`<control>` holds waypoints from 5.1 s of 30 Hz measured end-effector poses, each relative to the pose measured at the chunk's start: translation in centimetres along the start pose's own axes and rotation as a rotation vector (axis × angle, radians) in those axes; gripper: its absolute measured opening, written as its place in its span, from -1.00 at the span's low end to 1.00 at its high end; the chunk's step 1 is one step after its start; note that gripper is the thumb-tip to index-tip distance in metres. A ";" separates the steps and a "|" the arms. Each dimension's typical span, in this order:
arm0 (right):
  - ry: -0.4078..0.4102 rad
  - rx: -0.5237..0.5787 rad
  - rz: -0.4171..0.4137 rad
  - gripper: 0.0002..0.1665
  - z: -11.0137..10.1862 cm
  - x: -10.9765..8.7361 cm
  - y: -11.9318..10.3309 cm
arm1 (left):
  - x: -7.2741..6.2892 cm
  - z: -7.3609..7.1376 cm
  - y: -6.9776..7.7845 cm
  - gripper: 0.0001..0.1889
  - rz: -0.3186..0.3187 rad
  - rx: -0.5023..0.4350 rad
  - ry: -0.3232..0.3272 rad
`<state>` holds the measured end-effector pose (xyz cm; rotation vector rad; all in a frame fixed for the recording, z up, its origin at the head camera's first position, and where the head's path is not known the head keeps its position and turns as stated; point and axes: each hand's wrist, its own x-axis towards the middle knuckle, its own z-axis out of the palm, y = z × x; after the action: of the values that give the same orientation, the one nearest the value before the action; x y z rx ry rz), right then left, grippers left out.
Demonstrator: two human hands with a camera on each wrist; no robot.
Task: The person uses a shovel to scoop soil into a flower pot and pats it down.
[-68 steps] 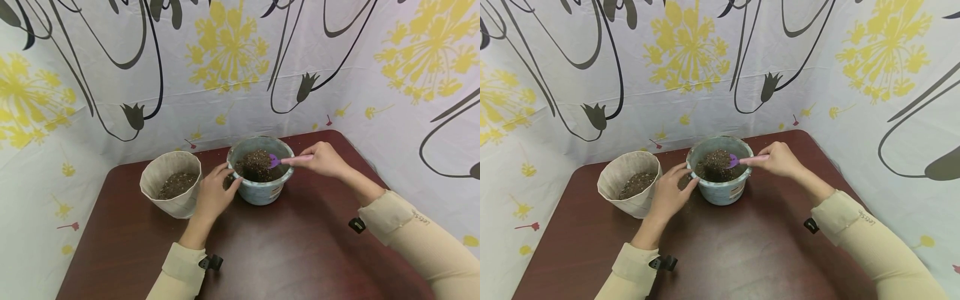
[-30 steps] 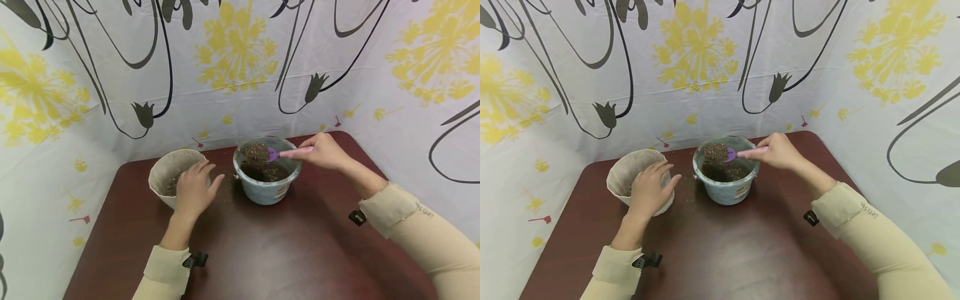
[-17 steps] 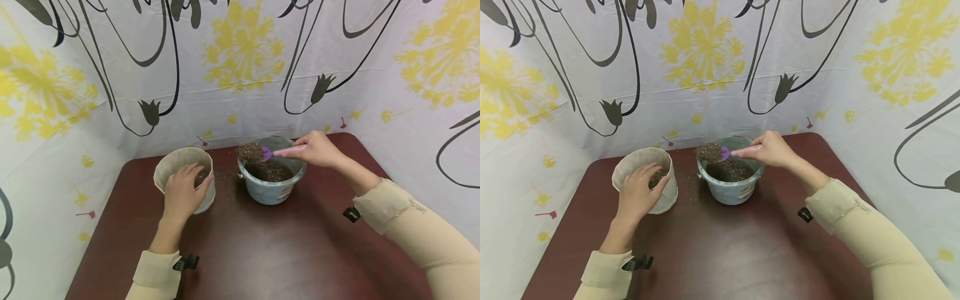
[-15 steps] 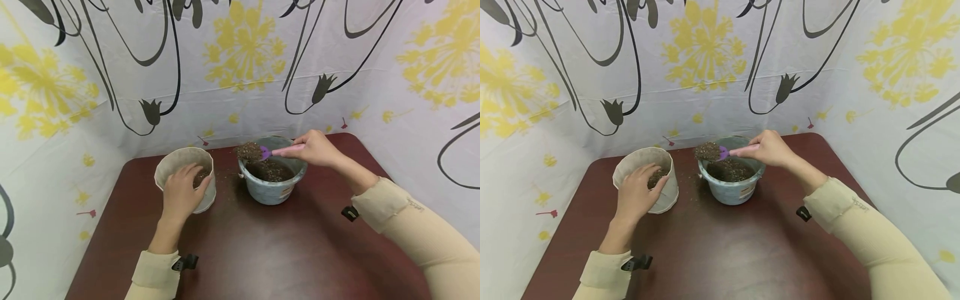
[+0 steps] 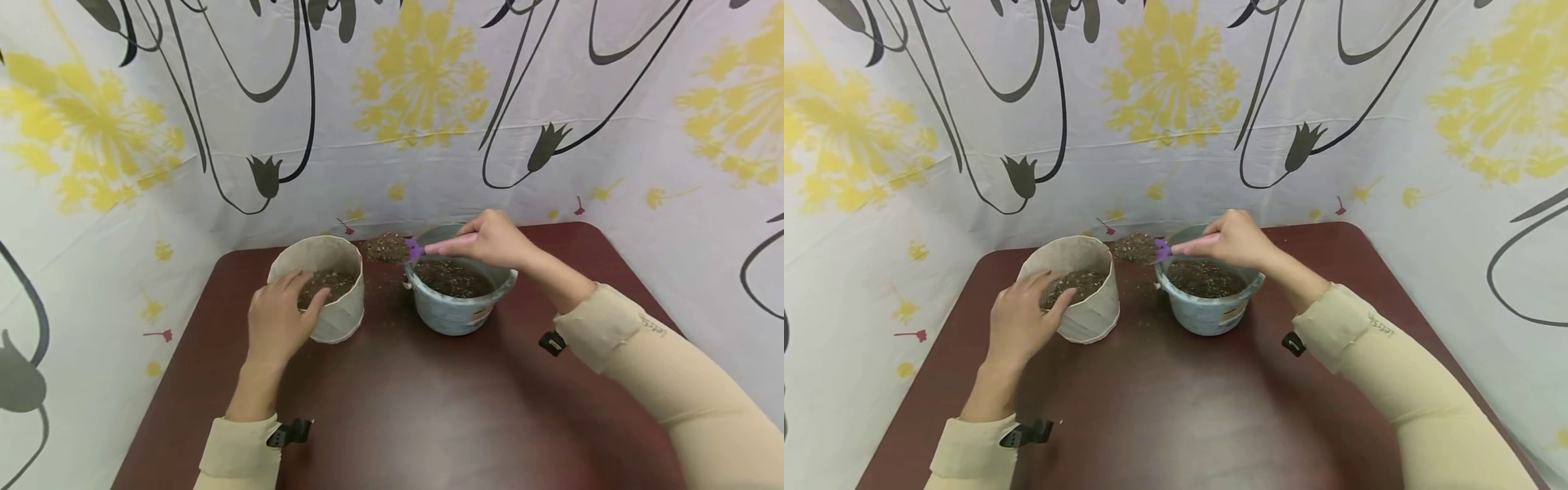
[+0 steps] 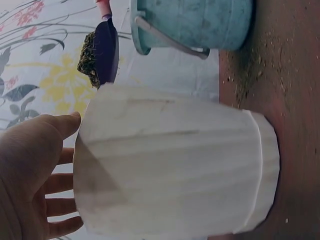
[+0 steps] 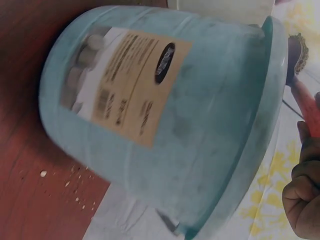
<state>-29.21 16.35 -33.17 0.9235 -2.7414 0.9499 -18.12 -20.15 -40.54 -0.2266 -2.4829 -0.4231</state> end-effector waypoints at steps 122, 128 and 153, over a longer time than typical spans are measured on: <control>0.035 -0.341 0.038 -0.79 0.0 -6.0 2.8 | 1.6 7.6 10.5 -0.44 0.148 -0.409 -0.300; 0.014 -0.526 0.003 -0.84 0.8 -5.5 2.3 | 1.6 7.7 10.5 -0.47 0.145 -0.415 -0.287; 0.182 -0.813 -0.326 -0.88 -3.2 -4.3 2.3 | 2.6 7.4 11.3 -0.35 0.056 -0.332 -0.315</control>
<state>-27.31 21.88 -33.04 0.9832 -2.3499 -0.1423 -21.25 -6.88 -41.87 -0.5315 -2.6893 -0.8322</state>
